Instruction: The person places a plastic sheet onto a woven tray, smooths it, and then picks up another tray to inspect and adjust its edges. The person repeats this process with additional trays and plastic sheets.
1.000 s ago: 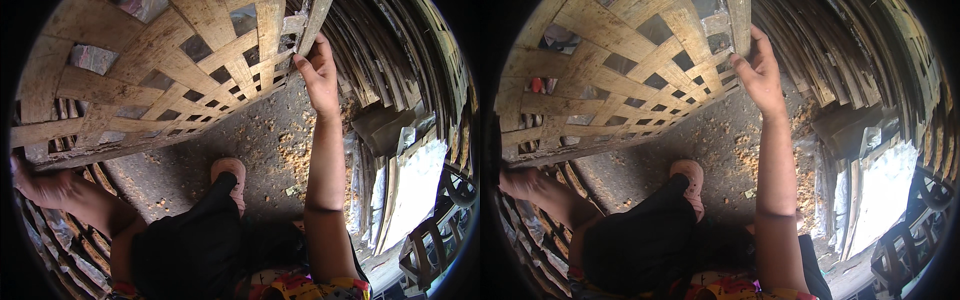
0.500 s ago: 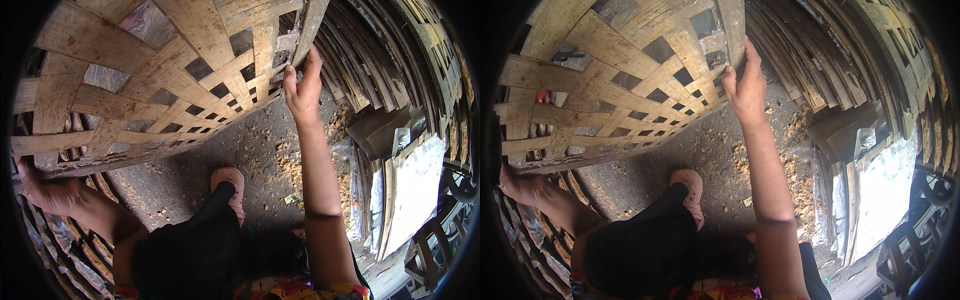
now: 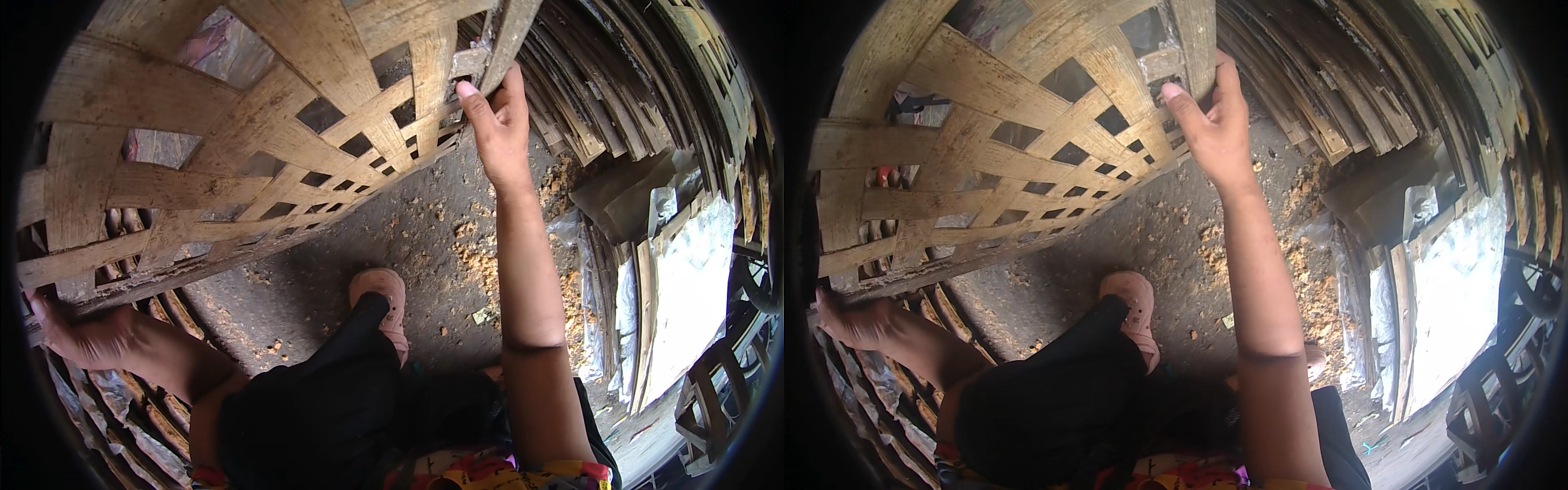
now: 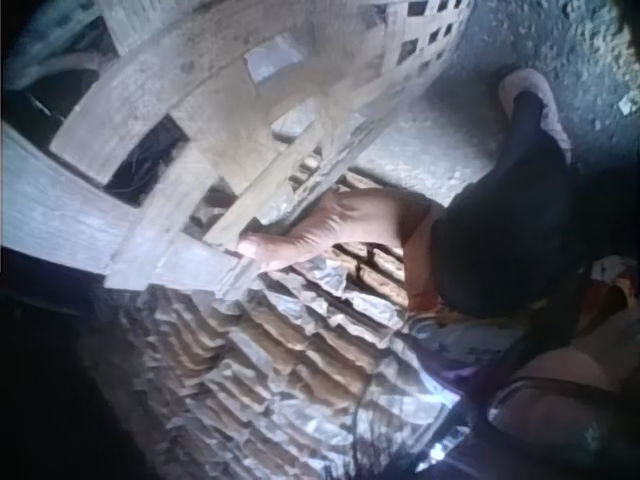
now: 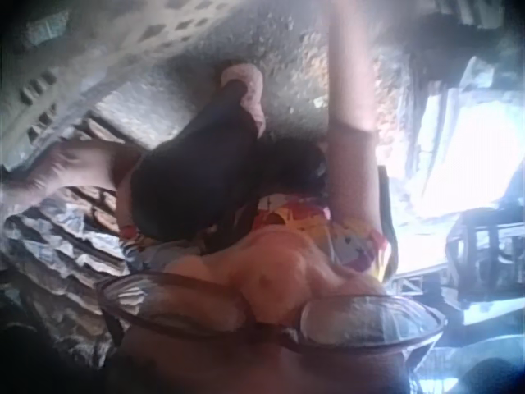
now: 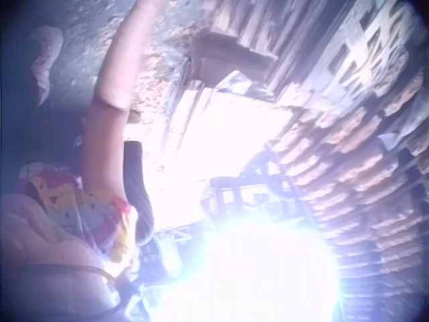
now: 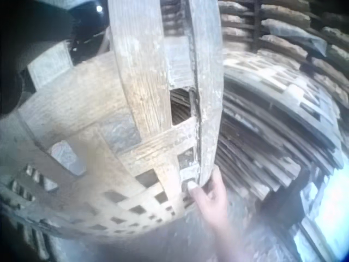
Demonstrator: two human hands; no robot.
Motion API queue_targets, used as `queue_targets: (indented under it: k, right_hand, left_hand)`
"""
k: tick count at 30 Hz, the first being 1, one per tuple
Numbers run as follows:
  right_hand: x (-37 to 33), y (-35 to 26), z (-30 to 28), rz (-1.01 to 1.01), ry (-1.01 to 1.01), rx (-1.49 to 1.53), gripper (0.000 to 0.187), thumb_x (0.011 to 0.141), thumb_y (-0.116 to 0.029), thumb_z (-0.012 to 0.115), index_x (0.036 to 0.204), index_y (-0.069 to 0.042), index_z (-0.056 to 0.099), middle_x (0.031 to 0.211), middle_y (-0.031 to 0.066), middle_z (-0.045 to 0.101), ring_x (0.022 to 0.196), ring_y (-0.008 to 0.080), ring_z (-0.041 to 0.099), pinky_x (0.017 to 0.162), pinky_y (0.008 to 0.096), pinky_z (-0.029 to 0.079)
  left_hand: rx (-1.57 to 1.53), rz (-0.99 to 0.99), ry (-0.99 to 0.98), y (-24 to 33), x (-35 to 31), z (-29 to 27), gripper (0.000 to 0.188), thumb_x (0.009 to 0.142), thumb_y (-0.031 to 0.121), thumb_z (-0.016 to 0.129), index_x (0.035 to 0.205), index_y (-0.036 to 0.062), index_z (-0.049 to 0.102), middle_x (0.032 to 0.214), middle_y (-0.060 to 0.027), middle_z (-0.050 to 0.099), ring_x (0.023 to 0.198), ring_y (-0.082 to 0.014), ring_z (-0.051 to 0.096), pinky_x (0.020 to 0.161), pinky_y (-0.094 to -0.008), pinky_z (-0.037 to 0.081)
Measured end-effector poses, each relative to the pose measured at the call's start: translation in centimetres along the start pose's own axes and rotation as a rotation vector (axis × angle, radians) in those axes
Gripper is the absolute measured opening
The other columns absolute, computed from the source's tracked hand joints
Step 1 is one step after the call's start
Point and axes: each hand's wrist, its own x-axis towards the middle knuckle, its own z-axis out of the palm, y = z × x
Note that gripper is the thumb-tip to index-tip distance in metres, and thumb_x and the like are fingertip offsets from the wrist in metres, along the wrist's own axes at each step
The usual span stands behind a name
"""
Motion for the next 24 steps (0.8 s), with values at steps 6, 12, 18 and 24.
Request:
queue_targets:
  k: [6,12,18,24]
  right_hand:
    - [1.2,0.0,-2.4,0.038,-0.239,0.033,0.047,0.089,0.001,0.061,0.133,-0.001,0.045,0.119,0.008,0.06,0.112,0.013,0.055,0.099,0.0295,0.042]
    - [1.6,-1.3,-1.4,0.094,-0.2,0.018,0.044,0.09,-0.003,0.065,0.131,-0.001,0.048,0.118,0.0092,0.062,0.113,0.0133,0.056,0.099,0.03,0.042]
    - [1.2,-1.4,-0.5,-0.03,-0.157,-0.048,0.053,0.087,0.003,0.061,0.137,-0.002,0.043,0.124,0.0117,0.059,0.118,0.0175,0.055,0.102,0.0314,0.041]
    - [1.5,-0.1,-1.1,-0.041,-0.121,0.02,0.054,0.087,0.001,0.063,0.137,-0.001,0.042,0.122,0.0108,0.06,0.115,0.0163,0.055,0.1,0.0305,0.042]
  left_hand:
    - [0.038,-0.059,-0.039,-0.4,-0.5,0.9,0.036,0.084,0.013,0.067,0.113,-0.0085,0.063,0.113,-0.0182,0.066,0.103,-0.0265,0.063,0.095,-0.0421,0.047]
    - [-0.043,-0.121,-0.091,-0.2,-0.2,0.5,0.038,0.084,0.013,0.068,0.115,-0.0083,0.062,0.117,-0.0179,0.066,0.107,-0.0261,0.062,0.097,-0.0423,0.046]
    - [-0.015,-0.132,-0.06,-0.3,-0.4,0.8,0.039,0.085,0.015,0.068,0.114,-0.0092,0.062,0.118,-0.0189,0.065,0.108,-0.0263,0.061,0.098,-0.0422,0.045]
    - [0.012,-0.141,-0.047,-0.7,-0.2,0.9,0.039,0.086,0.017,0.067,0.114,-0.0097,0.062,0.118,-0.0191,0.064,0.109,-0.0264,0.06,0.098,-0.0431,0.045]
